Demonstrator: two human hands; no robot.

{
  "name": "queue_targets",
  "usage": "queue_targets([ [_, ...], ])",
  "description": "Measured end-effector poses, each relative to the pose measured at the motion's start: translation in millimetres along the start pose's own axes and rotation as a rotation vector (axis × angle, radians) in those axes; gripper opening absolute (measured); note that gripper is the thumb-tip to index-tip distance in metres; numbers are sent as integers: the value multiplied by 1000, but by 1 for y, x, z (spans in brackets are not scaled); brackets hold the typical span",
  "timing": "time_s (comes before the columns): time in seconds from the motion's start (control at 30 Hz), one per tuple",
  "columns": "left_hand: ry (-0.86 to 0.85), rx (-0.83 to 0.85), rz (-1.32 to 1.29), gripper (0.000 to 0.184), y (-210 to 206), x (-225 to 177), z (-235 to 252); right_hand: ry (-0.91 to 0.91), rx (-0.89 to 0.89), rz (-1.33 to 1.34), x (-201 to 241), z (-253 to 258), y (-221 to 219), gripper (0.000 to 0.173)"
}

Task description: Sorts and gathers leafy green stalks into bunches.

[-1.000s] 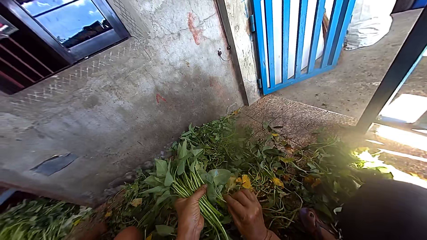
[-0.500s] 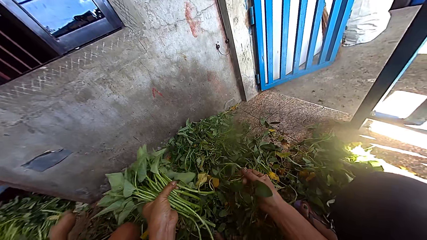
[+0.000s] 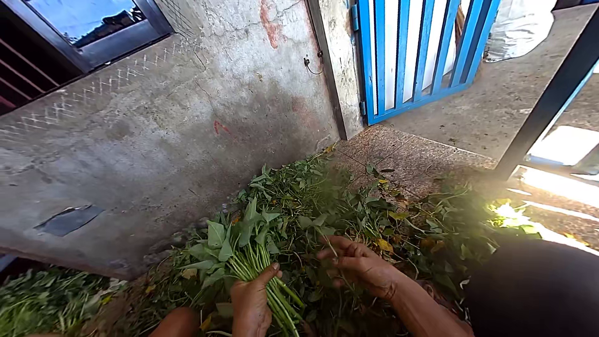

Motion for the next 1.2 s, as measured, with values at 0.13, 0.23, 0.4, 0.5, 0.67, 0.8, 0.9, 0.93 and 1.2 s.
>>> queue_targets([
  [0.13,73,106,-44,31,-20,15,-3,51,26,-270,-5,7,-38,58],
  [0.23,57,181,-11,31,-35,19,-9,128,-2,-411,-11,11,-57,57],
  [0.4,19,260,-7,38,-44,23,-10,151,-105,-729,-16,13,-56,55],
  [0.5,35,304,-67,33,-45,21,-10,151,-139,-707,-15,12,-55,54],
  [0.67,-33,271,27,40,-43,22,-10,129,-197,-922,-18,12,-57,50],
  [0.8,-33,201,63,40,-41,22,-11,147,-223,-1089,-17,11,-61,47],
  [0.9,-36,143,26,36,-39,21,-11,342,-424,-1437,-19,11,-69,31],
  [0.93,-42,119,-4,32,-37,19,-10,401,-503,-1581,-20,11,-72,23],
  [1.2,-123,-184,-118,21,-5,-12,8,115,-245,-1712,-17,7,-68,26],
])
Point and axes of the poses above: each hand's wrist, its own z-axis towards the middle knuckle, its own y-axis out of the back of the hand, x = y × z, the point moved 6 cm from there along z, towards the middle knuckle, and after that the axes turned 10 degrees about x, right-handed, at the moved point
